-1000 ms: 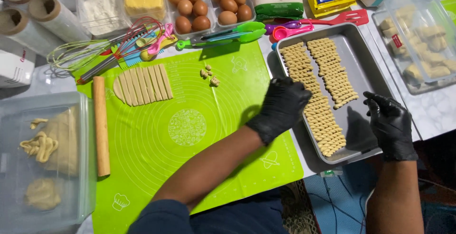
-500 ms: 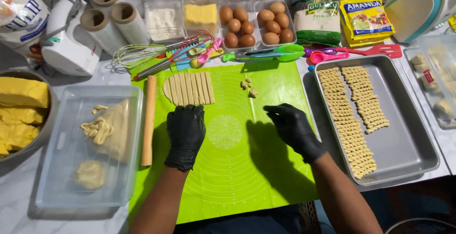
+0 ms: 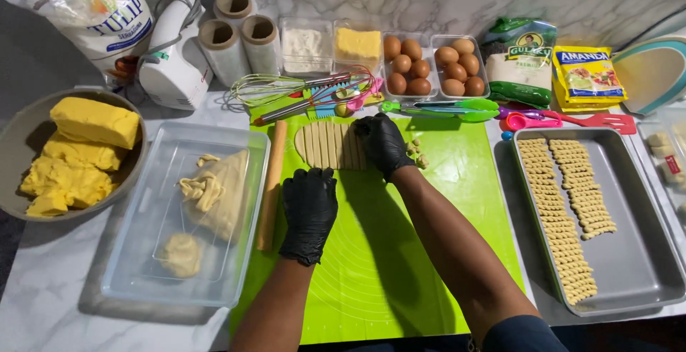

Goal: Twisting pre-cut dough strips into spirals and arranging them on a baking tray

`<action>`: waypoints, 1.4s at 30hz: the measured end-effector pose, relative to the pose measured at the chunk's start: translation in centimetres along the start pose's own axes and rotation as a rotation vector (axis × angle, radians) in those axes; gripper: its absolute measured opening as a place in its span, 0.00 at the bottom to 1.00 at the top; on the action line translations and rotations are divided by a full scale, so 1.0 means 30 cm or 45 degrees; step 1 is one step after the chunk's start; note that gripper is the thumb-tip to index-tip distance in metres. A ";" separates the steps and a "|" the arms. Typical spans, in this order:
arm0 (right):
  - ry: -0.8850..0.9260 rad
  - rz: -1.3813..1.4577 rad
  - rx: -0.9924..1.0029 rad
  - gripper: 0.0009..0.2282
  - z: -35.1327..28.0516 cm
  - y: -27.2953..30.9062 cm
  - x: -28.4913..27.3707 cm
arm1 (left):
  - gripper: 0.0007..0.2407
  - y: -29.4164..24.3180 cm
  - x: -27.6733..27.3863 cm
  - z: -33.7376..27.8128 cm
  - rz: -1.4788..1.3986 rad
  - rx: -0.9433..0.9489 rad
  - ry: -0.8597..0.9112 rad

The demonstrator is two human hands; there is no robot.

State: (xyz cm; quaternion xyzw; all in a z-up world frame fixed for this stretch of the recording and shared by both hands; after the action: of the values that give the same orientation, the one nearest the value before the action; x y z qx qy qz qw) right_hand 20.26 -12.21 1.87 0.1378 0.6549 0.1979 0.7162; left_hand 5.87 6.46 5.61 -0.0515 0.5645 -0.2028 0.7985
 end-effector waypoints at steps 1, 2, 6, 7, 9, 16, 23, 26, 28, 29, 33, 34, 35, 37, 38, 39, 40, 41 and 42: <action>0.010 -0.003 -0.001 0.08 0.003 -0.009 0.011 | 0.08 0.009 0.012 -0.005 -0.003 -0.009 0.005; -0.008 0.034 0.026 0.07 0.005 -0.023 0.016 | 0.09 0.012 0.023 -0.010 -0.025 0.002 0.008; -0.027 0.163 0.118 0.05 -0.048 -0.005 -0.042 | 0.12 0.015 0.058 -0.012 -0.125 0.010 0.025; -0.025 0.160 0.119 0.05 -0.097 0.034 -0.094 | 0.12 0.009 0.071 -0.015 -0.128 0.008 0.026; -0.045 0.327 0.256 0.05 -0.199 0.102 -0.196 | 0.19 -0.005 0.098 -0.024 -0.222 0.024 0.030; -0.141 0.873 0.332 0.13 -0.516 0.160 -0.404 | 0.28 -0.109 0.117 -0.042 -0.715 0.191 -0.058; -0.121 0.911 0.605 0.09 -0.710 0.002 -0.423 | 0.07 -0.188 0.118 -0.092 -0.692 0.199 0.533; -0.031 0.611 0.534 0.09 -0.767 -0.056 -0.391 | 0.06 -0.228 0.140 -0.129 -0.497 0.285 0.684; -0.008 0.428 0.420 0.09 -0.779 -0.093 -0.347 | 0.04 -0.234 0.153 -0.148 -0.360 0.340 0.726; 0.004 0.273 0.310 0.09 -0.779 -0.108 -0.328 | 0.04 -0.239 0.161 -0.155 -0.270 0.425 0.705; -0.054 -0.233 -0.075 0.22 -0.826 -0.080 -0.328 | 0.19 -0.261 0.106 -0.211 -0.080 0.529 0.577; -0.053 -0.229 -0.073 0.22 -0.846 -0.090 -0.303 | 0.19 -0.271 0.135 -0.252 -0.077 0.529 0.580; -0.106 -0.191 -0.290 0.24 -0.868 -0.082 -0.279 | 0.26 -0.279 0.159 -0.292 -0.105 0.515 0.502; -0.153 -0.148 -0.507 0.28 -0.882 -0.067 -0.241 | 0.34 -0.292 0.199 -0.325 -0.130 0.495 0.429; -0.059 -0.202 -0.512 0.29 -0.869 -0.061 -0.219 | 0.33 -0.295 0.214 -0.316 -0.220 0.441 0.427; 0.036 -0.258 -0.513 0.30 -0.862 -0.057 -0.198 | 0.32 -0.300 0.231 -0.310 -0.312 0.389 0.424; 0.042 -0.255 -0.510 0.30 -0.868 -0.060 -0.181 | 0.32 -0.301 0.229 -0.323 -0.314 0.385 0.431; 0.049 -0.311 -0.541 0.29 -0.870 -0.063 -0.164 | 0.32 -0.303 0.226 -0.330 -0.345 0.389 0.417; 0.055 -0.366 -0.573 0.28 -0.870 -0.065 -0.150 | 0.31 -0.305 0.221 -0.334 -0.376 0.394 0.402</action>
State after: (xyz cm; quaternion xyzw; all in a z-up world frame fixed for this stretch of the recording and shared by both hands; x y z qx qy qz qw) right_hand -5.73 -17.65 2.23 -0.1235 0.6224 0.2375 0.7355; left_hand -3.95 -2.94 -0.96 0.0218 0.6309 -0.4065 0.6605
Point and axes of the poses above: each hand's wrist, its own z-axis towards the middle knuckle, its own x-axis out of the palm, y = z × x, the point moved 3 cm from there along z, towards the middle knuckle, and after that the axes turned 8 degrees about -z, right-handed, at the moved point
